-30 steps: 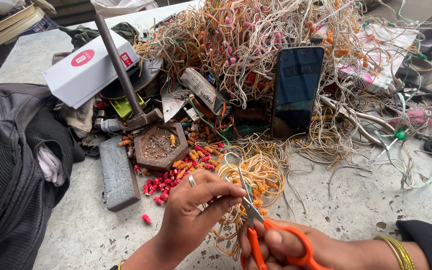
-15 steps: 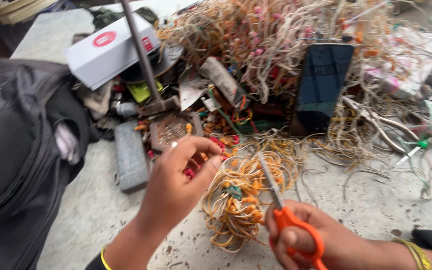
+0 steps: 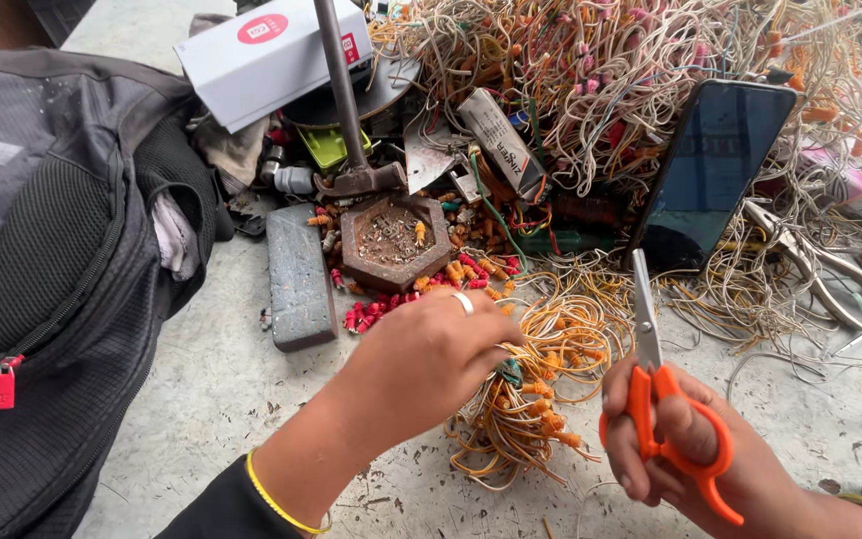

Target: The person uses orange-handled scissors to cut a bundle of tangled orange and white wires into shorter pieces. The cut wire segments accumulate on the work surface as the person continues cutting through the bundle.

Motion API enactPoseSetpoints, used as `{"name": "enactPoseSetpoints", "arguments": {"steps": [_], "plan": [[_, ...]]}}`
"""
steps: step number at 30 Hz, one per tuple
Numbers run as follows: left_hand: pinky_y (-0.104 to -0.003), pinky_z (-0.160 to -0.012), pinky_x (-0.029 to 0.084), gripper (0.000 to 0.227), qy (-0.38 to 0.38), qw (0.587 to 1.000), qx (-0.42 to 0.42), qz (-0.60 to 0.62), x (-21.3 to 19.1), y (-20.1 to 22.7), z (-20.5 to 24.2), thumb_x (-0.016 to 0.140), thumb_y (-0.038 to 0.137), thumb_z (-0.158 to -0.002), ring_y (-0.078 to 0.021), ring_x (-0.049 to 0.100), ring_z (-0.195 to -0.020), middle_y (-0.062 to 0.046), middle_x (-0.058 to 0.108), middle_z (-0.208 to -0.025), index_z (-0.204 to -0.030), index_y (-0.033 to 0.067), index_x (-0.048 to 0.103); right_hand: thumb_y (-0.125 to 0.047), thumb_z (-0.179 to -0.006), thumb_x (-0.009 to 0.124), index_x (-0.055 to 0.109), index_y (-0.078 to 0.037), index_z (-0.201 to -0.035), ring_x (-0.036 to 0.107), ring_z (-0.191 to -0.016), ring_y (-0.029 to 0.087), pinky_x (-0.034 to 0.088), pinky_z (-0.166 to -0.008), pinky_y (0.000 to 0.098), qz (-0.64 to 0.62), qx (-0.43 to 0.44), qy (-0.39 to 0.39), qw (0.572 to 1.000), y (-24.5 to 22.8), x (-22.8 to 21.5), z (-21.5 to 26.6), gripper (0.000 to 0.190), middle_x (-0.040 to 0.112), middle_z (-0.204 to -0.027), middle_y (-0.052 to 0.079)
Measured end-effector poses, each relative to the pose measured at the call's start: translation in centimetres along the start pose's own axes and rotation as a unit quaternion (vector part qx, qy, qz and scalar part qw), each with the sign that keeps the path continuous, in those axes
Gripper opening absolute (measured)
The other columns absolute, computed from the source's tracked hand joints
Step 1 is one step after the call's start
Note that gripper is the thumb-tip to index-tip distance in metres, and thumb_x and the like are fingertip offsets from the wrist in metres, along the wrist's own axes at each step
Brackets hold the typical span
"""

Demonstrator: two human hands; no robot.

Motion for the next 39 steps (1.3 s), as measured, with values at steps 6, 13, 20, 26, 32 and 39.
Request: {"name": "enactPoseSetpoints", "arguments": {"steps": [6, 13, 20, 26, 32, 39], "plan": [[-0.041, -0.083, 0.052, 0.017, -0.028, 0.996, 0.038, 0.079, 1.7, 1.8, 0.3, 0.075, 0.015, -0.087, -0.0301, 0.067, -0.091, -0.007, 0.069, -0.095, -0.102, 0.0081, 0.074, -0.061, -0.09, 0.07, 0.052, 0.0, -0.119, 0.044, -0.052, 0.015, 0.036, -0.049, 0.0278, -0.004, -0.04, 0.023, 0.999, -1.1, 0.4, 0.1, 0.07, 0.062, -0.068, 0.018], [-0.041, -0.084, 0.053, 0.015, -0.066, 0.995, 0.013, 0.069, 2.4, 1.9, 0.7, 0.072, 0.013, -0.084, -0.0297, 0.067, -0.094, -0.006, 0.071, -0.094, -0.098, 0.0095, 0.074, -0.068, -0.088, 0.067, 0.051, 0.001, -0.125, 0.044, -0.051, 0.013, 0.037, -0.05, 0.0255, 0.042, 0.007, -0.035, 0.998, -1.0, 1.7, 0.0, 0.08, 0.068, -0.076, 0.019], [-0.041, -0.069, 0.054, 0.014, -0.039, 0.999, -0.011, -0.032, 2.6, 1.4, 0.5, 0.065, 0.018, -0.1, -0.0309, 0.068, -0.08, -0.011, 0.067, -0.077, -0.107, 0.0072, 0.06, -0.072, -0.084, 0.062, 0.047, -0.001, -0.134, 0.05, -0.058, 0.014, 0.044, -0.054, 0.0266, 0.1, -0.023, -0.032, 0.994, -1.4, 2.9, -0.5, 0.088, 0.072, -0.11, 0.025], [-0.041, -0.066, 0.054, 0.013, 0.037, 0.999, 0.009, -0.029, 2.7, 1.1, 0.2, 0.061, 0.019, -0.102, -0.0298, 0.068, -0.078, -0.009, 0.067, -0.079, -0.108, 0.0078, 0.059, -0.069, -0.087, 0.059, 0.042, -0.002, -0.142, 0.054, -0.063, 0.015, 0.049, -0.061, 0.0275, 0.14, -0.031, -0.019, 0.99, -1.3, 3.0, -1.1, 0.088, 0.07, -0.117, 0.024], [-0.044, -0.066, 0.053, 0.019, 0.008, 0.998, -0.07, 0.003, 3.1, 0.4, -0.5, 0.069, 0.032, -0.097, -0.0305, 0.069, -0.076, -0.007, 0.069, -0.075, -0.095, 0.013, 0.065, -0.063, -0.086, 0.062, 0.04, -0.006, -0.144, 0.056, -0.061, 0.013, 0.049, -0.059, 0.0269, 0.148, -0.006, -0.015, 0.989, -0.5, 2.1, -1.2, 0.084, 0.072, -0.118, 0.023], [-0.041, -0.074, 0.055, 0.019, -0.03, 0.998, -0.033, 0.041, 2.0, 1.5, 0.1, 0.075, 0.026, -0.089, -0.0298, 0.069, -0.09, -0.007, 0.07, -0.096, -0.102, 0.0132, 0.072, -0.058, -0.089, 0.066, 0.04, -0.002, -0.142, 0.053, -0.058, 0.012, 0.044, -0.053, 0.0253, 0.138, -0.086, -0.027, 0.986, -0.6, 1.9, -0.6, 0.082, 0.07, -0.117, 0.023]]}}
Point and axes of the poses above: each hand's wrist, its own z-axis away from the middle knuckle, its own x-axis out of the palm, y = z × x, the point moved 4 cm from there along -z, towards the middle knuckle
